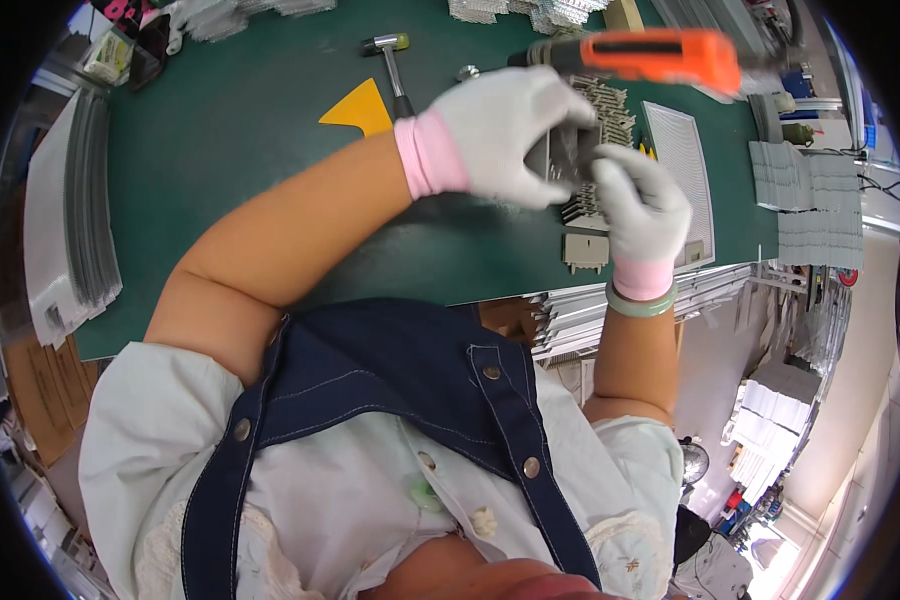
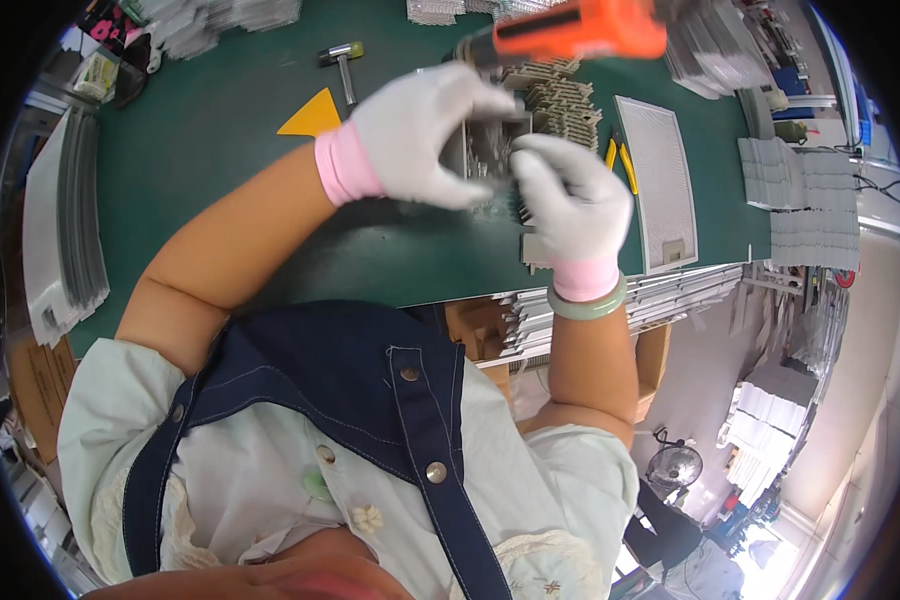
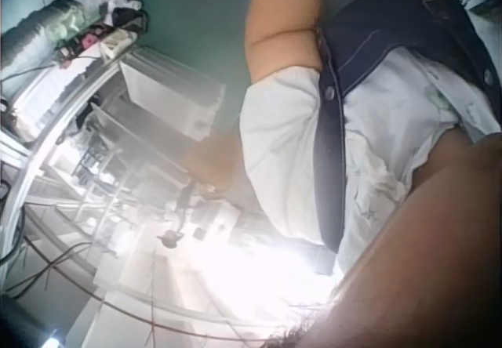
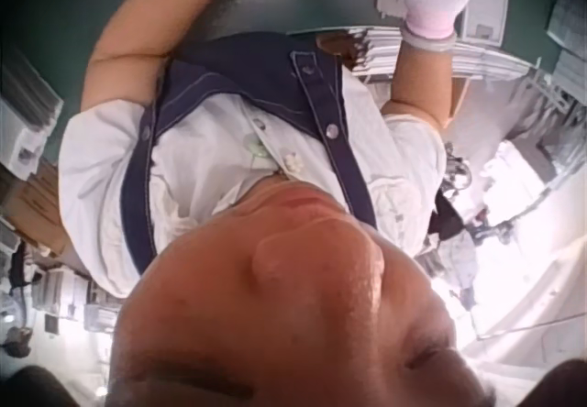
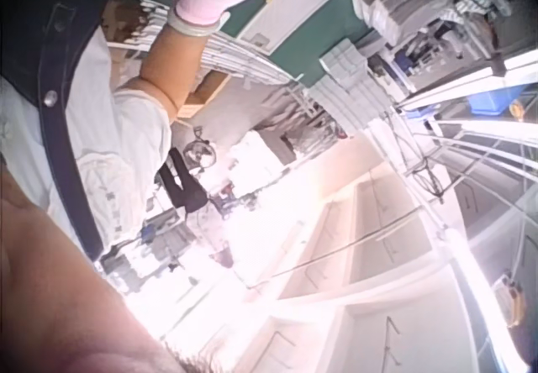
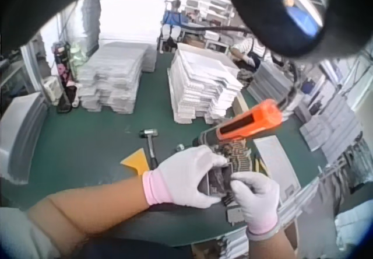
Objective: The person assembles small electronic components on a green workbench. They insert small metal pins into a grey plastic housing, then use a green-handled screwdriver to tighten screws and secure the parts. The person handles the components one at a time, repeating the insertion and tightening process.
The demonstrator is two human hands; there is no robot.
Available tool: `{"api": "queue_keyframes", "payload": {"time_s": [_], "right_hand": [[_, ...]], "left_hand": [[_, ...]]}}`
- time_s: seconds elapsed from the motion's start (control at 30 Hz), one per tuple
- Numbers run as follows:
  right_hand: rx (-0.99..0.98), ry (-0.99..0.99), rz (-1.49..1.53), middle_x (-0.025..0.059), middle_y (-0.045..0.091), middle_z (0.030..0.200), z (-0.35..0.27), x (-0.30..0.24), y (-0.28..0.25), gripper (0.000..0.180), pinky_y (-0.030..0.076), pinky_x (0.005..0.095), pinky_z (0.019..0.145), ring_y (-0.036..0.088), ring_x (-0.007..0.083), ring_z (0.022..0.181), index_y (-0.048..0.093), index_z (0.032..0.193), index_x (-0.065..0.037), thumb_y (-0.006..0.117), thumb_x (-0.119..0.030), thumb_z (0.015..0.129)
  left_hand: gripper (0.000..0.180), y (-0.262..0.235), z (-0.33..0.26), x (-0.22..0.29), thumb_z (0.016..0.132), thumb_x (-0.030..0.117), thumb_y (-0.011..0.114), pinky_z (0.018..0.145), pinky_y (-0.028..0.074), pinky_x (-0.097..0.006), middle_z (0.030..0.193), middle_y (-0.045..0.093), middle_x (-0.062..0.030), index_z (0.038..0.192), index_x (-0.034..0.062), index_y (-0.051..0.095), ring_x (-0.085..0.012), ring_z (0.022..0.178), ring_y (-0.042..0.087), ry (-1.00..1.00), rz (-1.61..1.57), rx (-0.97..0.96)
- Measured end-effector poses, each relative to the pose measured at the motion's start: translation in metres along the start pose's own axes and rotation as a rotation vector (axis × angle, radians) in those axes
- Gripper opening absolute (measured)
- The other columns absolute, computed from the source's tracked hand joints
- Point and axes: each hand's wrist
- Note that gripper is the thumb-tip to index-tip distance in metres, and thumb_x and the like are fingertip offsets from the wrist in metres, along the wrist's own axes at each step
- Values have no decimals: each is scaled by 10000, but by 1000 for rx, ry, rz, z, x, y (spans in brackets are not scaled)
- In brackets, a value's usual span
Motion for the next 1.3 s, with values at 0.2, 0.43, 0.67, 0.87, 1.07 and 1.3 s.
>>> {"api": "queue_keyframes", "payload": {"time_s": [0.2, 0.43, 0.67, 0.87, 1.07, 1.3], "right_hand": [[157, 51, 286, -14, 661, 834, 12, -7, 9, 173, 427, 159, 610, 546, 21, 683, 732, 1080, 26, 722, -50, 925], [-89, 41, -95, 9, 686, 809, 4, -18, 10, 183, 455, 202, 623, 550, 29, 684, 745, 1068, 14, 713, -79, 913], [-80, -53, -374, 130, 726, 826, -3, -22, 7, 206, 524, 287, 663, 668, 178, 674, 748, 1082, -10, 691, -99, 905], [-112, -268, -605, 133, 707, 789, -8, -16, 1, 257, 525, 315, 636, 655, 217, 634, 733, 1145, -31, 692, -96, 899], [-41, -127, -319, 122, 648, 717, -12, -20, 9, 305, 488, 321, 582, 584, 250, 554, 735, 1177, -60, 689, -52, 875], [-245, -451, -707, 106, 552, 627, -8, -2, -10, 403, 437, 360, 536, 566, 266, 543, 708, 1223, -76, 702, -26, 824]], "left_hand": [[692, -19, 10, -9, 648, 250, 898, 901, 537, -362, 1097, 634, -133, 1217, 23, 576, -269, 1001, 661, -151, -75, 0], [667, -7, 1, -2, 664, 272, 875, 862, 538, -384, 1083, 628, -140, 1220, 42, 587, -308, 978, 645, -121, -20, -25], [655, -3, 2, -3, 663, 268, 868, 857, 532, -389, 1076, 632, -130, 1219, 48, 598, -312, 961, 641, -73, 10, -21], [633, -1, 1, -4, 672, 269, 865, 843, 533, -398, 1067, 636, -132, 1205, 51, 602, -315, 945, 638, -38, -3, 11], [630, -2, 0, -5, 671, 276, 866, 845, 536, -400, 1068, 641, -137, 1197, 49, 605, -323, 965, 643, -60, -11, 7], [631, -2, 0, -5, 671, 313, 858, 867, 532, -402, 1078, 644, -132, 1191, 45, 622, -332, 993, 643, -58, -26, -8]]}}
Point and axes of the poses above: each hand's wrist, its own z-axis towards the middle knuckle, its own y-axis out of the palm, x = y × z
